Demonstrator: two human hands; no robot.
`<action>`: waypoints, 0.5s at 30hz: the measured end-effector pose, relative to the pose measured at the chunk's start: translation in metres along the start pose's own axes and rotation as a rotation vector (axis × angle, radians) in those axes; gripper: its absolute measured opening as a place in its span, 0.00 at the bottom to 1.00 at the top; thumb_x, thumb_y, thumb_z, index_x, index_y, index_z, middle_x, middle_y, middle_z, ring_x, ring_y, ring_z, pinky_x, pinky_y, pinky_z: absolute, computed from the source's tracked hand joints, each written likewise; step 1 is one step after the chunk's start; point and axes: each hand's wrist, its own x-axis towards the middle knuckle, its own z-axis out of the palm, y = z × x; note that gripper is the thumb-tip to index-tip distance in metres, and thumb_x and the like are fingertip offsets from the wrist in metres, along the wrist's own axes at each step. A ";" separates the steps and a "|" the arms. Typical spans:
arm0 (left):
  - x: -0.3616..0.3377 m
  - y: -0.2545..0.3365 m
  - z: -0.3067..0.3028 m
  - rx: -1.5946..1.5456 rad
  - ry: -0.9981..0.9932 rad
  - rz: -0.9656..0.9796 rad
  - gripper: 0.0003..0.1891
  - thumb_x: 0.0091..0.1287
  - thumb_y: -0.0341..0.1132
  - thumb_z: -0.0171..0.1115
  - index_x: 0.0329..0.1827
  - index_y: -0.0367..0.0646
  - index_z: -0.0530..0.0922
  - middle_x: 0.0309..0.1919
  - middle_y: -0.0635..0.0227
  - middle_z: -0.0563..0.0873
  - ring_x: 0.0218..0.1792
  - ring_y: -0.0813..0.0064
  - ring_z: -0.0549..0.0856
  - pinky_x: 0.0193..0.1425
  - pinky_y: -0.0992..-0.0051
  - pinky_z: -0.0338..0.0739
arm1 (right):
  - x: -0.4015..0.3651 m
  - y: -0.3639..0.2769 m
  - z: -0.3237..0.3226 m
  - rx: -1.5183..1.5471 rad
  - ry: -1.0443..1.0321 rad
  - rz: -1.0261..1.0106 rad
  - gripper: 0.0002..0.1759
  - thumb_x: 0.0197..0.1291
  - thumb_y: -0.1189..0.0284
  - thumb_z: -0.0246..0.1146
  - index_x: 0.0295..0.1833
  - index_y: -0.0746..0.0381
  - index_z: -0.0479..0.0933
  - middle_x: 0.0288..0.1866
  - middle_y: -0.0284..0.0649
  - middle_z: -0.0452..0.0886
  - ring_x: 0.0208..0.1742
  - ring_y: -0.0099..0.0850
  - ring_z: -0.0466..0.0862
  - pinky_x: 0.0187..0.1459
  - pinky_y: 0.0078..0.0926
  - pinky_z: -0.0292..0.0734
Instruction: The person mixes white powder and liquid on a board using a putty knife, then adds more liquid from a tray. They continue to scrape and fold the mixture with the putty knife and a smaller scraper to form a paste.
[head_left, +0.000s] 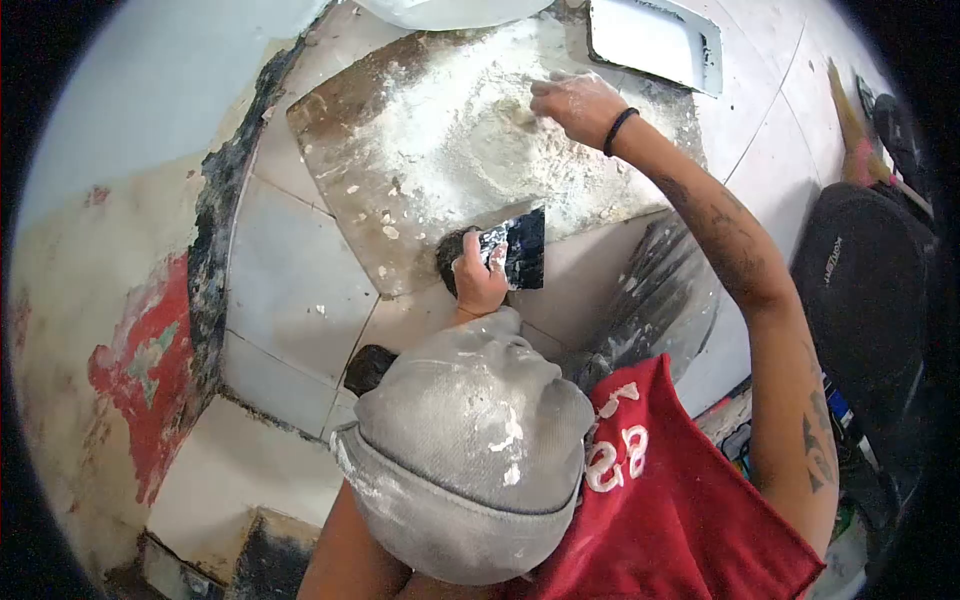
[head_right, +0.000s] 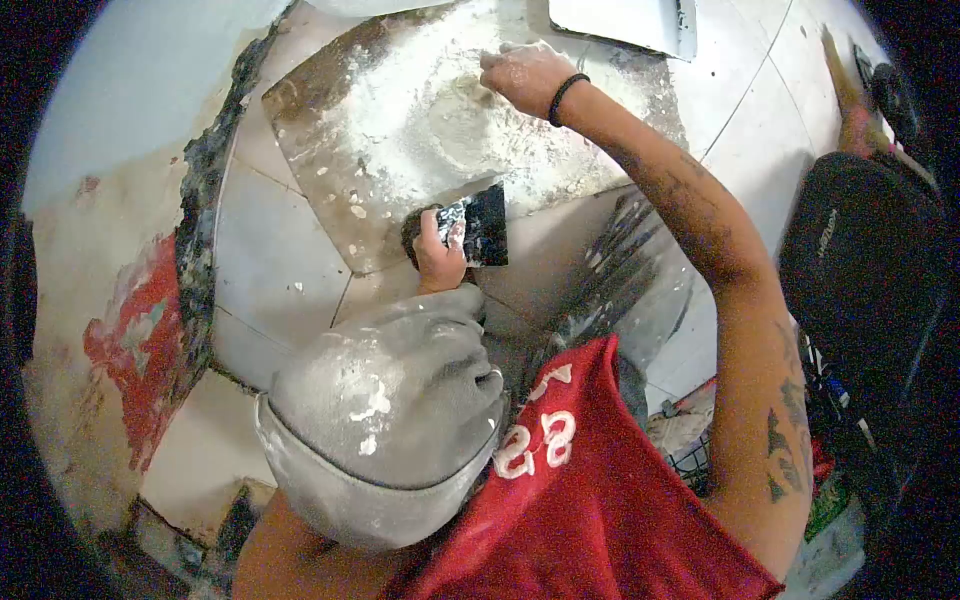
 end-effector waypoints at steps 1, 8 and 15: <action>0.004 0.002 0.000 0.013 0.001 0.013 0.16 0.63 0.37 0.58 0.48 0.36 0.69 0.28 0.46 0.80 0.31 0.43 0.80 0.34 0.55 0.72 | 0.001 -0.005 0.009 -0.011 0.143 0.028 0.14 0.55 0.78 0.54 0.45 0.53 0.78 0.49 0.34 0.77 0.49 0.40 0.79 0.46 0.45 0.76; 0.002 0.000 0.003 -0.023 0.022 -0.022 0.17 0.64 0.38 0.57 0.49 0.37 0.68 0.29 0.44 0.79 0.32 0.40 0.79 0.34 0.54 0.71 | -0.023 -0.025 0.009 0.002 0.066 0.089 0.17 0.56 0.76 0.53 0.50 0.51 0.77 0.52 0.31 0.77 0.56 0.36 0.75 0.57 0.46 0.68; 0.002 0.000 0.002 -0.019 -0.002 -0.031 0.15 0.63 0.37 0.58 0.47 0.38 0.68 0.25 0.46 0.80 0.30 0.41 0.80 0.31 0.53 0.72 | -0.024 -0.010 0.012 0.001 0.039 0.039 0.17 0.47 0.84 0.54 0.44 0.59 0.76 0.45 0.37 0.78 0.51 0.39 0.78 0.47 0.37 0.75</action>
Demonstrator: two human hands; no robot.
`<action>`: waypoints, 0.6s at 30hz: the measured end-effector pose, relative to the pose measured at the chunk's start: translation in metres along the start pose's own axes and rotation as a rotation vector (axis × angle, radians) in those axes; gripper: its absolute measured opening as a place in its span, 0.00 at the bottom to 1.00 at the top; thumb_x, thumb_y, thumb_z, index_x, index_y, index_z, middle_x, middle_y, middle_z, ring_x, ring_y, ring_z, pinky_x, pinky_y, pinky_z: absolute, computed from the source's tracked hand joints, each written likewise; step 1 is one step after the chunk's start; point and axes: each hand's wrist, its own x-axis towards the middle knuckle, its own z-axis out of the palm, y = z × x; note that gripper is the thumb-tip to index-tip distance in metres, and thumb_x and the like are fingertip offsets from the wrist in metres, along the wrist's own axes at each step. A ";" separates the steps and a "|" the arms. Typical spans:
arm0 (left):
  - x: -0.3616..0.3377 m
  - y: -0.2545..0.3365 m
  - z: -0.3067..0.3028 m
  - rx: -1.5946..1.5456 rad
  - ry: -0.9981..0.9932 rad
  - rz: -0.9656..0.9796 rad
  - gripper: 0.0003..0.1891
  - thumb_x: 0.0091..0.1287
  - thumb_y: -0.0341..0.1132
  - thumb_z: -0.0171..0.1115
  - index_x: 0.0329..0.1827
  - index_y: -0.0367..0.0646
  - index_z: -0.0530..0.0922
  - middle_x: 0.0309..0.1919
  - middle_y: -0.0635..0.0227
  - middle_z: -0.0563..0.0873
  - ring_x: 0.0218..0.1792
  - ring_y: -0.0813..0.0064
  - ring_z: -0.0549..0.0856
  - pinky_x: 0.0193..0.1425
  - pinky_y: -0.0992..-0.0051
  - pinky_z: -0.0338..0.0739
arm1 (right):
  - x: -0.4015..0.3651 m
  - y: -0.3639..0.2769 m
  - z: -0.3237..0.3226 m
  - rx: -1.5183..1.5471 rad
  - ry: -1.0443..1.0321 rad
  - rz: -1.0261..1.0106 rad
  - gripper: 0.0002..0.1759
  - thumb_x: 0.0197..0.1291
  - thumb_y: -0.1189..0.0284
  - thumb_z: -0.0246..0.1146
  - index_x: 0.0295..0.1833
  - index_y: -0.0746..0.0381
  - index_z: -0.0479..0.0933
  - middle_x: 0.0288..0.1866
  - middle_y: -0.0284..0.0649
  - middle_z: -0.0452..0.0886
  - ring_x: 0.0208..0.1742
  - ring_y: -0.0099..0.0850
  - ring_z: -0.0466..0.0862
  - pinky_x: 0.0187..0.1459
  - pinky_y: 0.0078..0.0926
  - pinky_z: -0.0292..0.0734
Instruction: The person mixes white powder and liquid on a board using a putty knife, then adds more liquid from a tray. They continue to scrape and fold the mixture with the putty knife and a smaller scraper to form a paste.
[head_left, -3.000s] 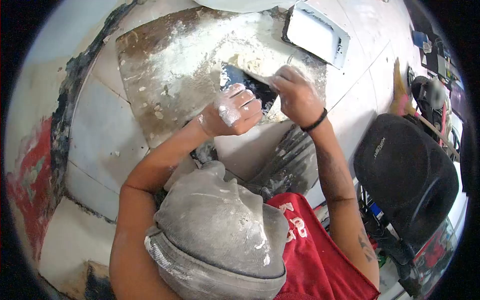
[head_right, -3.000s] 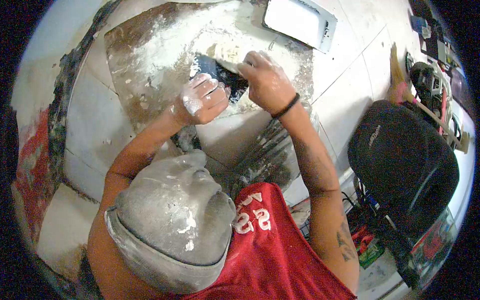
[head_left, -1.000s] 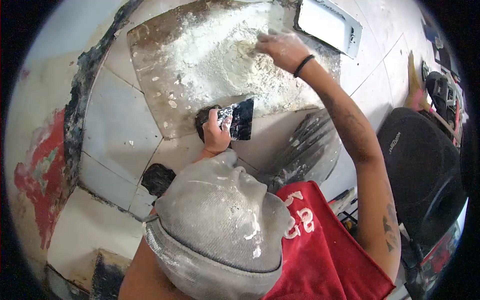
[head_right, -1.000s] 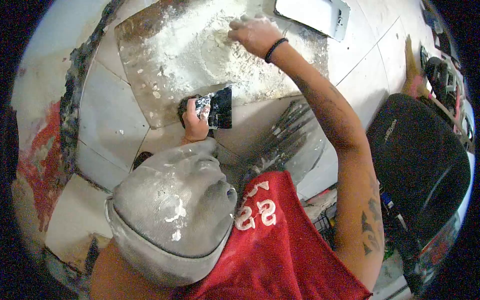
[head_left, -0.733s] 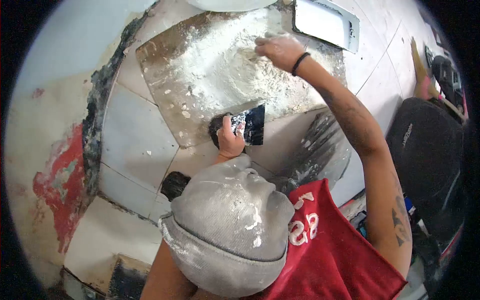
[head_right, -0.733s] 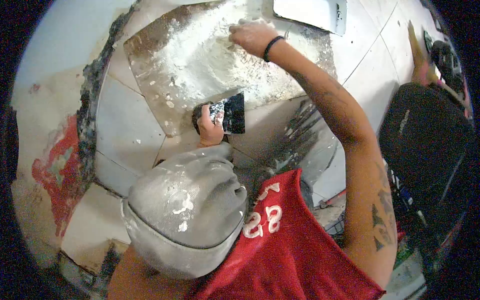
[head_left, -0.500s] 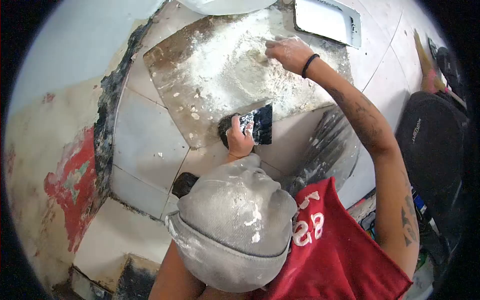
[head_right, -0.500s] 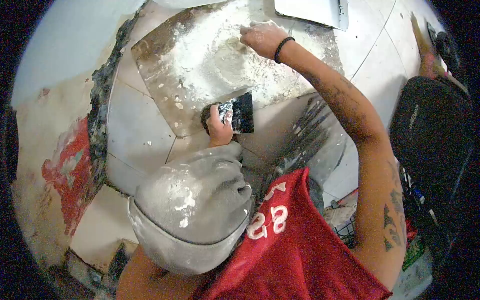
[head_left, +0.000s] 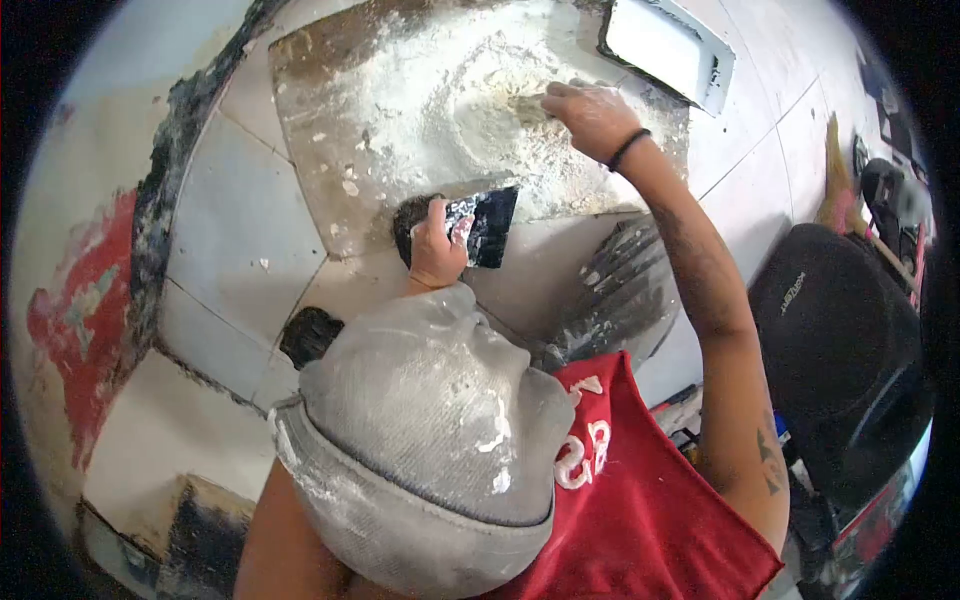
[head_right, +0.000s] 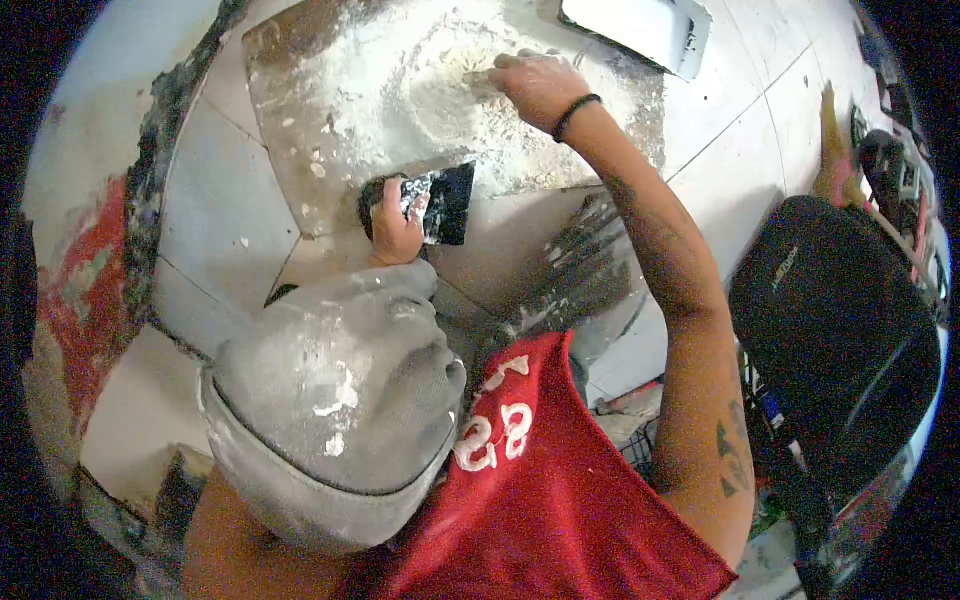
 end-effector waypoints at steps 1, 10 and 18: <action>-0.001 -0.002 0.000 0.033 -0.003 0.006 0.15 0.63 0.37 0.58 0.47 0.38 0.68 0.25 0.46 0.80 0.29 0.41 0.80 0.31 0.52 0.72 | 0.004 -0.003 0.007 -0.004 0.041 -0.020 0.16 0.47 0.84 0.54 0.43 0.60 0.76 0.44 0.38 0.78 0.50 0.39 0.78 0.47 0.37 0.75; -0.004 -0.019 0.006 0.027 -0.014 0.025 0.18 0.60 0.33 0.61 0.51 0.36 0.68 0.28 0.45 0.81 0.31 0.42 0.80 0.34 0.53 0.73 | 0.016 -0.005 -0.009 -0.007 0.189 -0.032 0.19 0.46 0.84 0.53 0.44 0.56 0.77 0.42 0.38 0.79 0.48 0.40 0.78 0.47 0.39 0.75; -0.001 -0.004 0.000 0.020 -0.012 -0.016 0.15 0.61 0.33 0.59 0.47 0.39 0.68 0.27 0.44 0.80 0.32 0.40 0.79 0.34 0.51 0.72 | 0.017 -0.004 -0.002 -0.043 0.146 -0.025 0.15 0.50 0.82 0.55 0.43 0.57 0.78 0.47 0.34 0.78 0.49 0.37 0.79 0.47 0.38 0.76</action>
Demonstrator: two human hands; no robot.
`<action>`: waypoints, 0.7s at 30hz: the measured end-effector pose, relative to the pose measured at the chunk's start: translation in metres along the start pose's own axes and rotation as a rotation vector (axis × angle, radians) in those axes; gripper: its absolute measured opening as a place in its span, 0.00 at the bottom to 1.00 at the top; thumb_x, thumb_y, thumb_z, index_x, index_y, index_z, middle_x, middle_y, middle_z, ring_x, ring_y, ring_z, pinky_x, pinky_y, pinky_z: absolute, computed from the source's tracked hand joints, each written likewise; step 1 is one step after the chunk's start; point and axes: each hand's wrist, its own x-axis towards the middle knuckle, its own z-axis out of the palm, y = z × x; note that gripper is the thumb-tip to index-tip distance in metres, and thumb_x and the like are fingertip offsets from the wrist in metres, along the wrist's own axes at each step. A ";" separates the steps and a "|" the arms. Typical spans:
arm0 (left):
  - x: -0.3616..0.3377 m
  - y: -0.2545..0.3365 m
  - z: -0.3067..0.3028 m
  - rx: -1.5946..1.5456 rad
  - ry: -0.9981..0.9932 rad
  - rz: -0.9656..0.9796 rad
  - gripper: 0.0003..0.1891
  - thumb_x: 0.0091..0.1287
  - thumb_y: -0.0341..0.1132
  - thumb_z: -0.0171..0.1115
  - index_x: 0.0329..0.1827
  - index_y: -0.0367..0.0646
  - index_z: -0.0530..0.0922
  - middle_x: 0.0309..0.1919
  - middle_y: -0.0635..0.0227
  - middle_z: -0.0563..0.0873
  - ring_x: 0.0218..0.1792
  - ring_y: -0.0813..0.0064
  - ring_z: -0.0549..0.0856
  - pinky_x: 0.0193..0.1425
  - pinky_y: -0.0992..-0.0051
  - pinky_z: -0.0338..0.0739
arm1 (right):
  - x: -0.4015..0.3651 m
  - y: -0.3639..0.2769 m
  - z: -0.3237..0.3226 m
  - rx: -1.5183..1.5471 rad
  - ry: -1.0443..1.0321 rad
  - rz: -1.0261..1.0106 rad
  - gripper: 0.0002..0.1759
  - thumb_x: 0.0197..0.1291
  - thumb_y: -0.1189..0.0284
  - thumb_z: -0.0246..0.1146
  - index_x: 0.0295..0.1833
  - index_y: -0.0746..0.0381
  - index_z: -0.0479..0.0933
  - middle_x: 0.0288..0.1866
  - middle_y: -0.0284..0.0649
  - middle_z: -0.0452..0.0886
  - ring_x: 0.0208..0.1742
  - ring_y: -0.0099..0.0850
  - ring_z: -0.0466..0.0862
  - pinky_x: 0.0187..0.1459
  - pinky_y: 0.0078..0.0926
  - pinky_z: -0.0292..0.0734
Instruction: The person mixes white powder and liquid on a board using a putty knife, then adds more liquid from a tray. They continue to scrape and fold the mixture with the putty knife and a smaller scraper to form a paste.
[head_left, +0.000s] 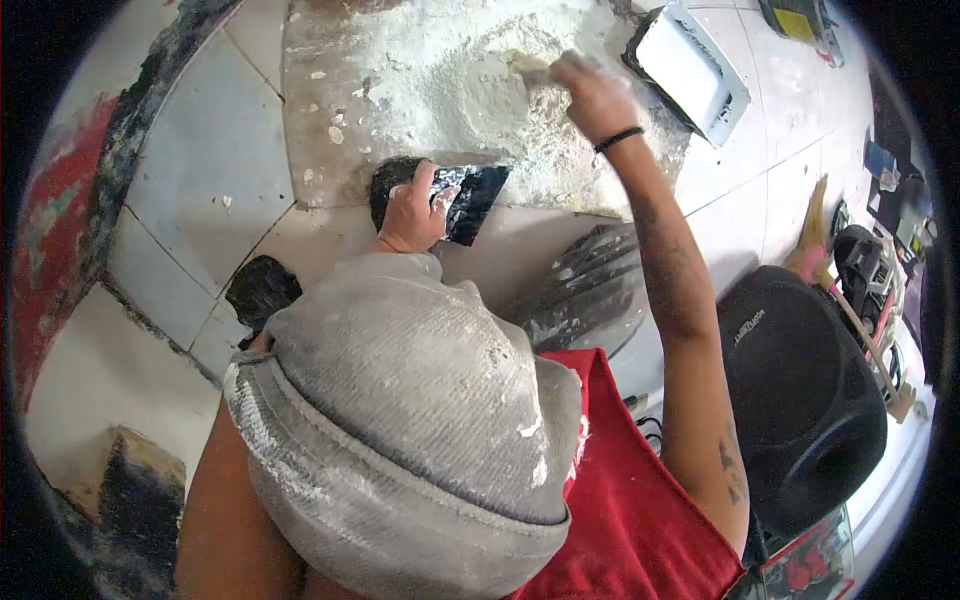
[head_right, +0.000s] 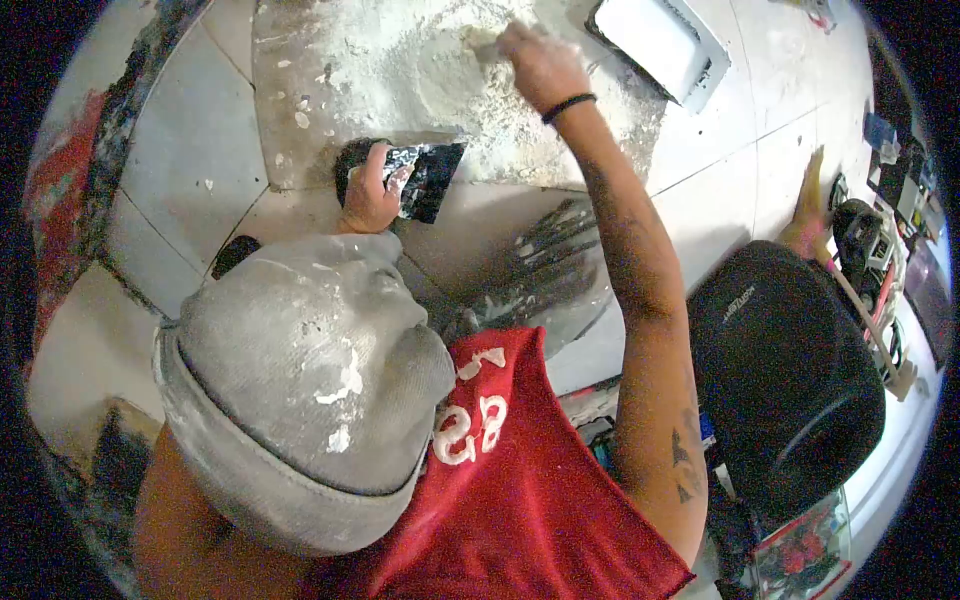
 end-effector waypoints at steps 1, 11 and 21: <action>0.002 -0.002 0.001 -0.039 -0.007 0.021 0.15 0.61 0.34 0.59 0.47 0.39 0.67 0.25 0.45 0.80 0.31 0.40 0.79 0.34 0.51 0.72 | -0.001 -0.004 0.010 -0.022 -0.019 -0.035 0.15 0.50 0.82 0.55 0.43 0.57 0.78 0.46 0.34 0.78 0.49 0.37 0.79 0.46 0.38 0.77; 0.001 -0.010 0.004 -0.059 -0.005 0.043 0.15 0.62 0.34 0.58 0.48 0.39 0.67 0.25 0.46 0.80 0.30 0.40 0.80 0.31 0.51 0.72 | 0.009 -0.004 0.012 0.020 -0.115 -0.076 0.18 0.47 0.83 0.55 0.44 0.57 0.77 0.48 0.39 0.78 0.53 0.40 0.78 0.50 0.38 0.76; 0.001 -0.013 0.007 0.022 0.016 0.023 0.17 0.62 0.35 0.59 0.49 0.39 0.67 0.25 0.44 0.80 0.29 0.40 0.79 0.33 0.50 0.71 | 0.036 0.007 -0.003 0.024 -0.157 -0.054 0.12 0.49 0.81 0.55 0.39 0.57 0.77 0.46 0.36 0.79 0.46 0.40 0.81 0.45 0.39 0.78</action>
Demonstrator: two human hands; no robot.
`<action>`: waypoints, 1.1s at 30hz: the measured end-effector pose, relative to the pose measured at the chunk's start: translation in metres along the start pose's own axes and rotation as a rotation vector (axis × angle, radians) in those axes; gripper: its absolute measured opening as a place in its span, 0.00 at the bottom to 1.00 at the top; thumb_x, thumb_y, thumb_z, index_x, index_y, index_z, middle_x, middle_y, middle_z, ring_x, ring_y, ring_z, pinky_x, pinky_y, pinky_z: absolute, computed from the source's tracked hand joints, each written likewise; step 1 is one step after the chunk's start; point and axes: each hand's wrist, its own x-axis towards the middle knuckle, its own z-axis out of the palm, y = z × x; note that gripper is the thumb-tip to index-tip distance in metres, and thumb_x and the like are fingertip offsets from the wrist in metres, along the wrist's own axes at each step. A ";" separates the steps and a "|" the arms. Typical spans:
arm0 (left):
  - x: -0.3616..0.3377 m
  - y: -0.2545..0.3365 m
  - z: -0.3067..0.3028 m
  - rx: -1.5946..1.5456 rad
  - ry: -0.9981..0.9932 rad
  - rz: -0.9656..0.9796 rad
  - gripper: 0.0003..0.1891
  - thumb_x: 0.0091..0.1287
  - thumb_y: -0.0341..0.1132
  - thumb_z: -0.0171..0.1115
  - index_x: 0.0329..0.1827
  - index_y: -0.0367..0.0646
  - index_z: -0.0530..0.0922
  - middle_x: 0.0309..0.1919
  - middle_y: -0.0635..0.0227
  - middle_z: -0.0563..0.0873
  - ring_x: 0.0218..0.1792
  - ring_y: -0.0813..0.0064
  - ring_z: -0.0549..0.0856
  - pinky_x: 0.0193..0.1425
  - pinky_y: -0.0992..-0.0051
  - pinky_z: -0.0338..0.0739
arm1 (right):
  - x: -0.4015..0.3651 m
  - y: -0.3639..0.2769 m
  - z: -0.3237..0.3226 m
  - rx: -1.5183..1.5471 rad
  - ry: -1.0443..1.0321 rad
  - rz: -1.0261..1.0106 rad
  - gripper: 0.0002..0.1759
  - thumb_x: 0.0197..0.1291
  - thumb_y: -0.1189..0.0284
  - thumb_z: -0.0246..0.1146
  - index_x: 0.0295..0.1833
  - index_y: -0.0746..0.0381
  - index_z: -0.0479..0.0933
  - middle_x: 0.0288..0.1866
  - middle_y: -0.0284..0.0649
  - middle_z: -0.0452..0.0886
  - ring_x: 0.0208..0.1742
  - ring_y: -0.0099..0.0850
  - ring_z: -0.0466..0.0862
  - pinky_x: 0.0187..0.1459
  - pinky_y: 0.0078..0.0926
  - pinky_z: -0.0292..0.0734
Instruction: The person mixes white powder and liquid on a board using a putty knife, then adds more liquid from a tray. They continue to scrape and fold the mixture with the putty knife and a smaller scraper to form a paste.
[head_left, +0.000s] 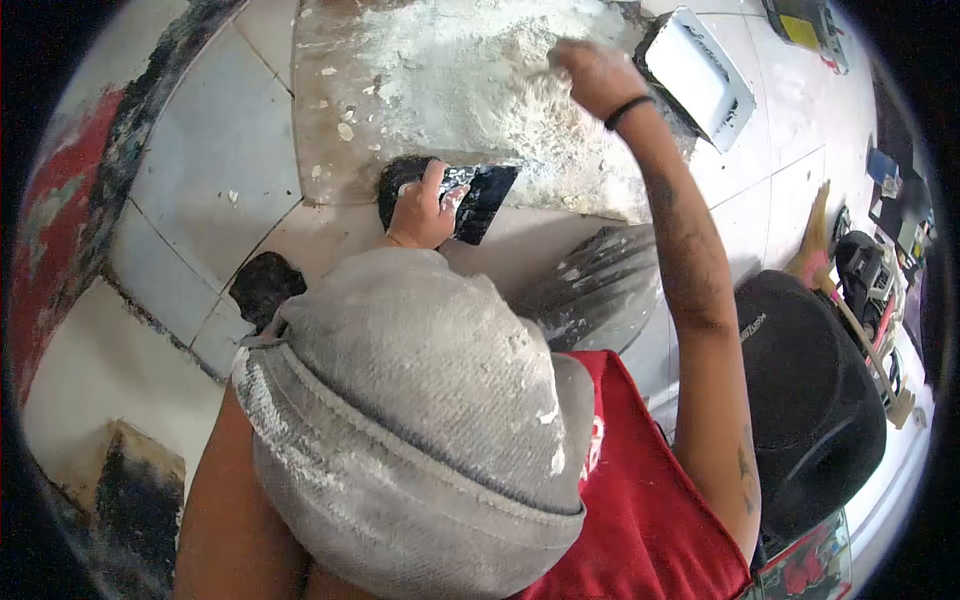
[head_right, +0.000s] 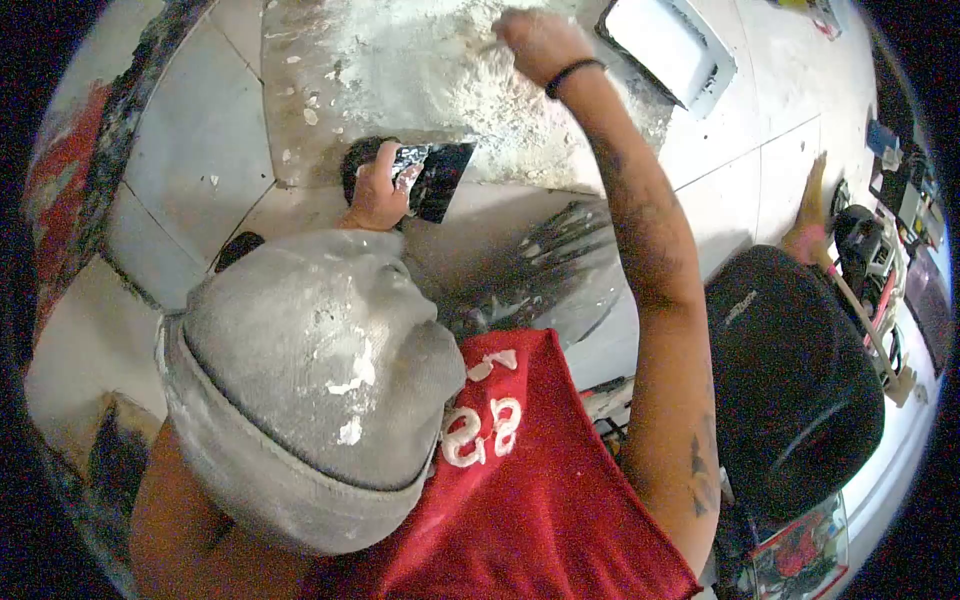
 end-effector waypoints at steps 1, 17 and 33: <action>-0.003 0.001 -0.001 -0.005 -0.010 -0.002 0.17 0.62 0.35 0.59 0.49 0.39 0.67 0.24 0.44 0.79 0.29 0.40 0.79 0.33 0.50 0.71 | 0.005 0.000 -0.008 -0.037 -0.004 -0.008 0.13 0.49 0.81 0.55 0.41 0.57 0.77 0.46 0.38 0.79 0.44 0.41 0.81 0.44 0.40 0.78; 0.002 0.016 -0.009 -0.067 0.001 0.023 0.14 0.62 0.34 0.59 0.47 0.39 0.68 0.27 0.46 0.81 0.30 0.41 0.80 0.32 0.53 0.73 | -0.023 -0.018 0.026 -0.113 0.142 0.097 0.14 0.47 0.78 0.55 0.42 0.57 0.76 0.45 0.38 0.78 0.50 0.39 0.78 0.45 0.38 0.77; 0.003 0.010 -0.004 -0.065 0.007 0.057 0.14 0.63 0.34 0.59 0.47 0.40 0.68 0.27 0.49 0.82 0.30 0.44 0.81 0.32 0.54 0.74 | -0.023 -0.006 0.015 -0.075 0.126 0.229 0.12 0.48 0.76 0.56 0.40 0.55 0.78 0.41 0.37 0.80 0.45 0.40 0.81 0.45 0.39 0.77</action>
